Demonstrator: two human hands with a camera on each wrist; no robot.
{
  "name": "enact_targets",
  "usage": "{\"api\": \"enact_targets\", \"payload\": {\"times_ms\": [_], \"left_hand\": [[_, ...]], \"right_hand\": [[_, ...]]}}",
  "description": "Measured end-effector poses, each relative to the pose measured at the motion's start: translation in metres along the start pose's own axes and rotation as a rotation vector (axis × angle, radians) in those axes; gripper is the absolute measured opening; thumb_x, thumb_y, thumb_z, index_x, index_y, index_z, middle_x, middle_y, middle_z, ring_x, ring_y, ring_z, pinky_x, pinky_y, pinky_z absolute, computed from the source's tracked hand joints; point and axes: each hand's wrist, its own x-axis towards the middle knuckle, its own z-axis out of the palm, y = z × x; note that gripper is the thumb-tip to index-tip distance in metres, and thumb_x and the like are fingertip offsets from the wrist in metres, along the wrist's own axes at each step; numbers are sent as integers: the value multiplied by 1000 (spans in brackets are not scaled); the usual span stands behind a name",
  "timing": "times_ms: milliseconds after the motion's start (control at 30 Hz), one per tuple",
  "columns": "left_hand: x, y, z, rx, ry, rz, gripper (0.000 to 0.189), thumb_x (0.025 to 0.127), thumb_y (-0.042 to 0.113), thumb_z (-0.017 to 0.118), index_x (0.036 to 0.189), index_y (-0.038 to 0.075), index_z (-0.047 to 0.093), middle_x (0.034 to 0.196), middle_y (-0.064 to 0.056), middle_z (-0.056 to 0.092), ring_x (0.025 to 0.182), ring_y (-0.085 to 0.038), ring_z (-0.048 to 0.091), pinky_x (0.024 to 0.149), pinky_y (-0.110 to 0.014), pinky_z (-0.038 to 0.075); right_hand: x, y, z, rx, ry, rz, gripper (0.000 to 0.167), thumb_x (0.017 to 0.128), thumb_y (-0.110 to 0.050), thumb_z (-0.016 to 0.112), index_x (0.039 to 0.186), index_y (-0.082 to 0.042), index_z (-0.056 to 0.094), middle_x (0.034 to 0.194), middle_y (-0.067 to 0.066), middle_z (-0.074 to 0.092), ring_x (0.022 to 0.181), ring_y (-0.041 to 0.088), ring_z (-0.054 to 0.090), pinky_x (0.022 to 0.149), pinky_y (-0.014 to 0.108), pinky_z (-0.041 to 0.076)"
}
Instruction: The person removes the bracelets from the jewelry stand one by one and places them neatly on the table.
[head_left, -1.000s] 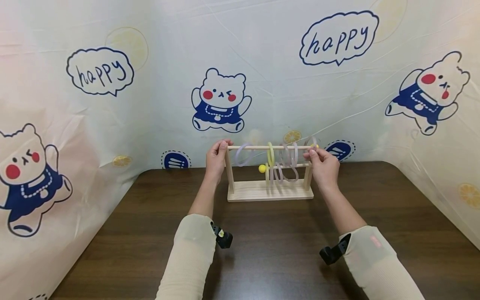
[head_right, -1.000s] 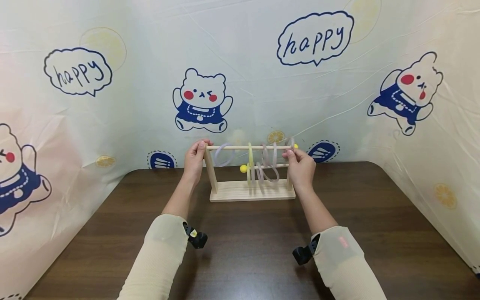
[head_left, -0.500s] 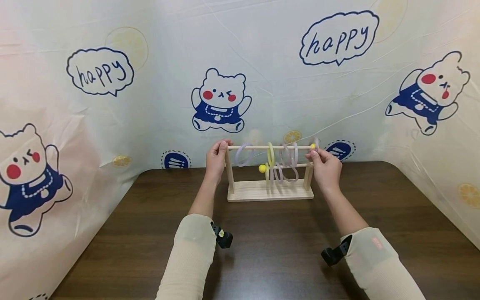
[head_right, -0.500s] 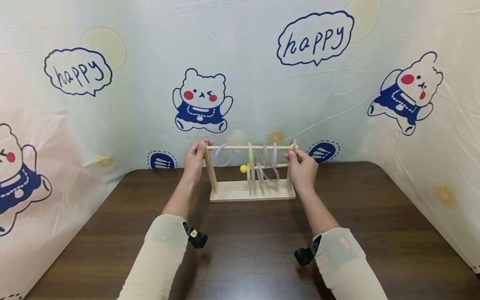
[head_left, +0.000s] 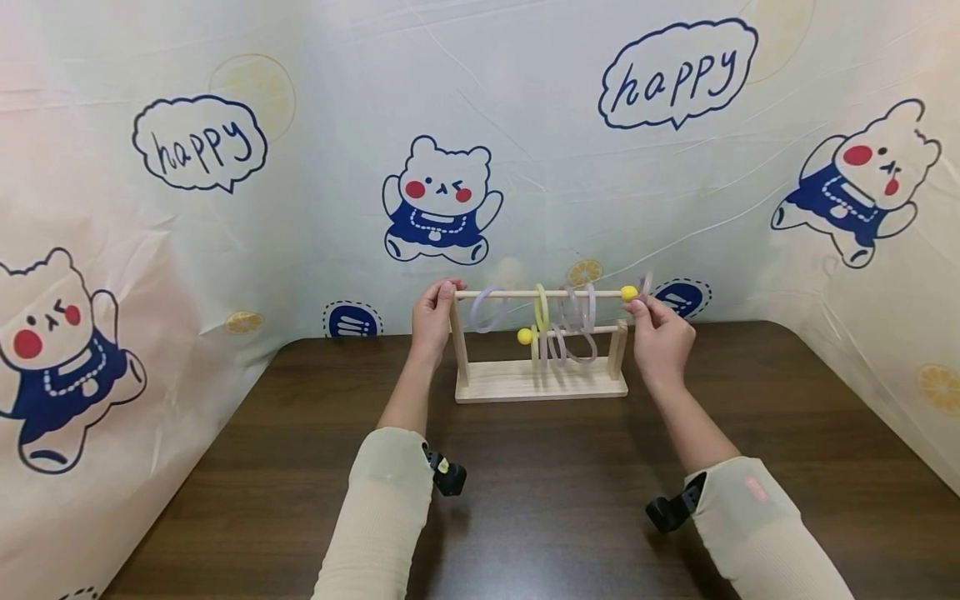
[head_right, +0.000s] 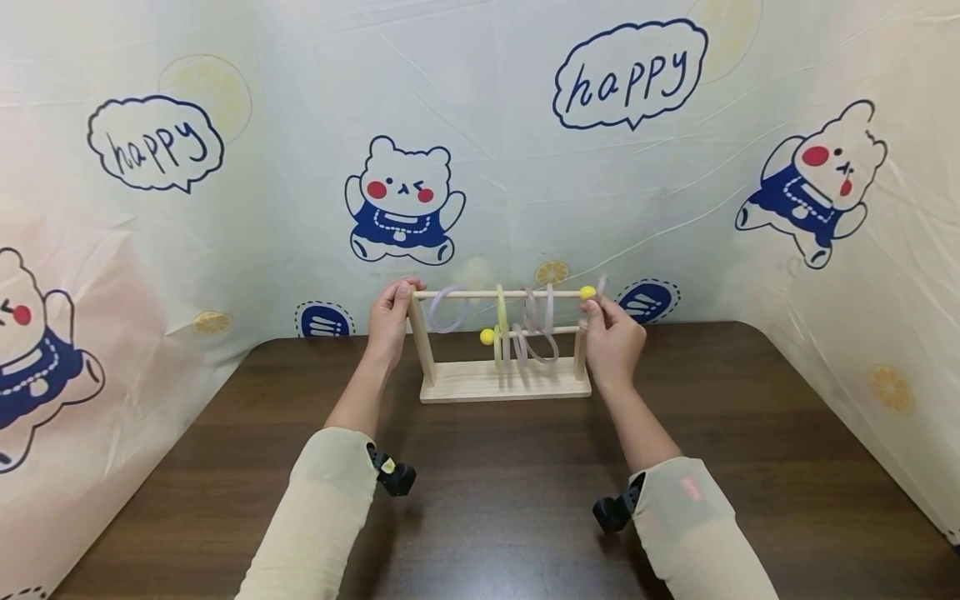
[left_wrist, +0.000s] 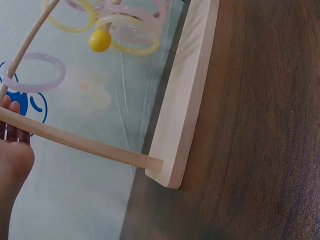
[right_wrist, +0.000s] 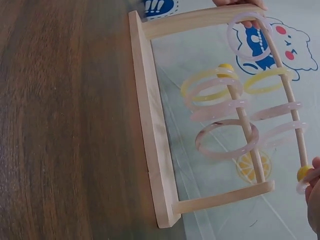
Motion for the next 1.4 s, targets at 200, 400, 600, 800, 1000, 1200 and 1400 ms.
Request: {"api": "enact_targets", "payload": {"times_ms": [200,400,600,800,1000,1200,1400], "left_hand": [[-1,0,0,8,-2,-18,39,95,31,48,111,-1,61,109,-13,62,100,-16,52,89,-29,38],[0,1,0,11,1,-12,39,95,32,48,111,-1,61,109,-13,62,100,-17,52,88,-28,38],[1,1,0,11,9,-10,37,96,30,48,111,-1,62,108,-13,63,98,-15,52,87,-27,39],[2,-1,0,-7,7,-15,36,96,29,49,111,-1,62,108,-14,63,97,-14,53,87,-27,39],[2,-2,-1,-1,6,-14,37,95,31,49,111,0,62,108,-14,63,97,-12,53,87,-26,40],[2,-2,-1,4,10,-12,38,95,32,49,111,0,62,107,-12,63,101,-19,54,87,-28,39],[2,-1,0,-19,2,-6,39,95,31,49,111,-2,61,108,-14,62,111,-37,48,89,-30,39]], "right_hand": [[0,-6,-4,90,59,-68,19,88,-13,64,92,4,71,91,15,69,74,-6,57,65,11,43],[1,-22,-5,143,40,-152,18,88,-12,64,92,4,71,87,15,69,76,-5,59,66,12,44],[-5,-31,-2,110,2,-245,13,86,-2,64,92,8,69,86,17,69,78,-6,56,63,12,40],[-9,-40,-2,83,-23,-309,11,85,-1,64,92,6,70,86,15,69,68,-1,51,47,15,28],[-12,-48,-2,126,-66,-309,13,86,-5,65,92,4,71,87,13,69,86,10,62,63,13,41],[-15,-57,-2,176,-151,-220,17,88,-8,63,94,6,69,87,14,69,86,8,63,69,13,45],[-18,-66,-4,320,-262,-11,22,91,-12,59,100,7,66,91,21,67,87,5,63,83,23,47]]}}
